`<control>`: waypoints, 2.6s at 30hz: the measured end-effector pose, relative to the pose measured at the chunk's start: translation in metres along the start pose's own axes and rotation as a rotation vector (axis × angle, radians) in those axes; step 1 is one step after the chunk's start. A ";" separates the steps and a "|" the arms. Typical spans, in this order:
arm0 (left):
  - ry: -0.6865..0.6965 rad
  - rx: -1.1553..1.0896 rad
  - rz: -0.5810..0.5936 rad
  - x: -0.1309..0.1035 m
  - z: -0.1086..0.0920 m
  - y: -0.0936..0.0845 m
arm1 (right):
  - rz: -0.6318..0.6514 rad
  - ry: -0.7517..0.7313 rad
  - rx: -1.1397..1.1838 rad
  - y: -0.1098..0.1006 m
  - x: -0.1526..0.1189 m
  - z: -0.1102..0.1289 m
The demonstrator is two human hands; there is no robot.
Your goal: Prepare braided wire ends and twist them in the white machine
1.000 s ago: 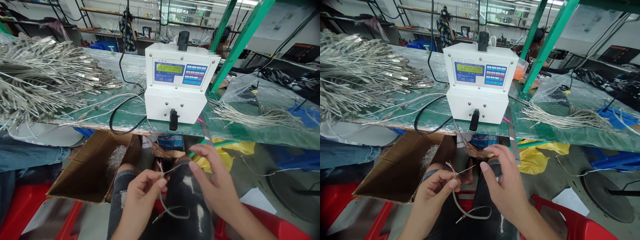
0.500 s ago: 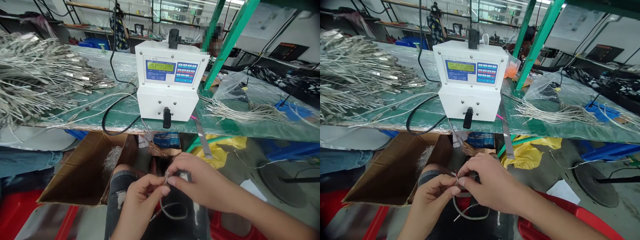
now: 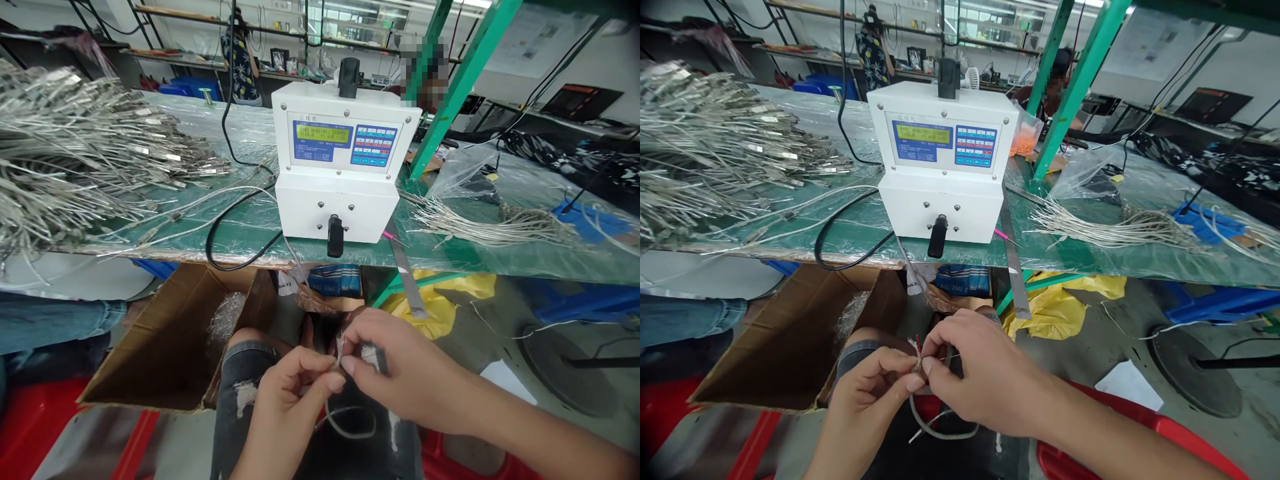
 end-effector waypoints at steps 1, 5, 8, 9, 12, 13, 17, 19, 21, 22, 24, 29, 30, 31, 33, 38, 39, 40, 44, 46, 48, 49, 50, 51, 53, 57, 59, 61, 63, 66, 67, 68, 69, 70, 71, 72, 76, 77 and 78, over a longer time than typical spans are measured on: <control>-0.026 -0.042 0.008 0.000 0.000 0.001 | -0.051 -0.079 -0.045 0.000 0.000 0.001; -0.169 -0.274 0.121 -0.002 0.001 0.012 | -0.326 -0.526 -0.339 -0.001 -0.004 0.003; -0.327 -0.449 0.212 -0.007 0.001 0.021 | -0.489 -0.845 -0.526 0.000 -0.012 -0.001; -0.372 -0.497 0.223 -0.008 0.002 0.023 | -0.514 -0.914 -0.558 0.001 -0.014 -0.003; -0.335 -0.487 0.197 -0.007 0.001 0.021 | -0.495 -0.865 -0.481 0.000 -0.014 -0.005; -0.279 -0.437 0.176 -0.006 0.000 0.019 | -0.444 -0.764 -0.384 -0.002 -0.012 -0.005; -0.126 -0.262 0.099 -0.001 -0.001 0.007 | -0.109 -0.235 0.090 -0.002 -0.002 -0.009; -0.106 -0.206 0.076 0.000 0.000 0.003 | 0.016 -0.017 0.242 0.001 0.000 -0.012; -0.086 -0.140 0.053 -0.001 0.000 0.001 | 0.119 0.145 0.376 0.004 0.002 -0.014; -0.074 -0.110 0.043 -0.001 0.000 0.000 | 0.166 0.208 0.441 0.006 0.003 -0.016; -0.047 -0.069 0.033 -0.001 -0.002 0.000 | 0.238 0.291 0.539 0.010 0.004 -0.018; -0.039 -0.041 0.048 -0.002 -0.004 0.003 | 0.310 0.338 0.605 0.014 0.005 -0.019; -0.053 -0.053 0.053 -0.002 -0.004 0.004 | 0.306 0.328 0.593 0.014 0.005 -0.019; -0.072 -0.077 0.062 -0.001 -0.004 0.005 | 0.274 0.297 0.547 0.014 0.005 -0.018; -0.123 -0.167 0.097 -0.002 -0.003 0.007 | 0.135 0.135 0.336 0.010 0.005 -0.015; -0.348 -0.471 0.204 -0.008 0.002 0.016 | -0.351 -0.659 -0.439 0.008 -0.010 0.004; -0.393 -0.527 0.209 -0.009 0.003 0.017 | -0.404 -0.750 -0.509 0.009 -0.013 0.004; -0.423 -0.577 0.210 -0.010 0.003 0.017 | -0.434 -0.803 -0.544 0.008 -0.014 0.004; -0.423 -0.636 0.181 -0.011 0.002 0.011 | -0.444 -0.816 -0.546 -0.007 -0.007 -0.002; -0.399 -0.621 0.154 -0.010 0.001 0.006 | -0.485 -0.755 -0.519 -0.021 -0.001 -0.007; -0.386 -0.604 0.120 -0.009 0.001 0.002 | -0.577 -0.584 -0.419 -0.036 0.007 -0.016; -0.380 -0.602 0.106 -0.009 0.001 0.001 | -0.615 -0.455 -0.330 -0.042 0.010 -0.021; -0.372 -0.603 0.098 -0.009 0.000 0.001 | -0.624 -0.313 -0.214 -0.044 0.014 -0.028; -0.364 -0.603 0.098 -0.008 0.000 0.002 | -0.587 -0.171 -0.072 -0.041 0.016 -0.034; -0.357 -0.603 0.113 -0.007 0.000 0.006 | -0.388 0.039 0.253 -0.021 0.019 -0.044; -0.370 -0.599 0.145 -0.005 0.003 0.013 | 0.046 0.167 0.836 0.034 0.017 -0.037; -0.370 -0.605 0.155 -0.005 0.004 0.014 | 0.080 0.168 1.017 0.048 0.016 -0.030; -0.374 -0.617 0.157 -0.005 0.006 0.013 | 0.049 0.174 1.122 0.054 0.017 -0.025; -0.385 -0.636 0.144 -0.005 0.009 0.011 | 0.016 0.173 1.178 0.056 0.019 -0.021; -0.401 -0.666 0.108 -0.006 0.013 0.009 | -0.016 0.166 1.192 0.059 0.020 -0.019; -0.403 -0.678 0.093 -0.006 0.015 0.008 | -0.034 0.166 1.180 0.060 0.019 -0.019; -0.405 -0.688 0.081 -0.006 0.017 0.008 | -0.054 0.163 1.165 0.061 0.018 -0.020; -0.407 -0.695 0.075 -0.006 0.018 0.008 | -0.073 0.156 1.153 0.062 0.018 -0.020; -0.408 -0.700 0.072 -0.006 0.020 0.007 | -0.088 0.146 1.145 0.062 0.017 -0.020; -0.408 -0.702 0.074 -0.006 0.021 0.007 | -0.099 0.137 1.139 0.062 0.016 -0.019; -0.409 -0.701 0.077 -0.006 0.021 0.007 | -0.110 0.131 1.134 0.062 0.015 -0.019; -0.407 -0.676 0.088 -0.006 0.020 0.008 | -0.132 0.132 1.112 0.060 0.014 -0.018; -0.404 -0.666 0.093 -0.006 0.019 0.009 | -0.134 0.129 1.106 0.059 0.014 -0.019; -0.400 -0.654 0.099 -0.005 0.018 0.010 | -0.135 0.122 1.099 0.059 0.014 -0.019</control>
Point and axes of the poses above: each hand's wrist, its own x-axis towards the middle knuckle, its own y-axis out of the palm, z = x × y, the point moved 4 cm from there along x, towards the middle knuckle, and after that the axes turned 6 degrees about y, right-handed, at the moved point
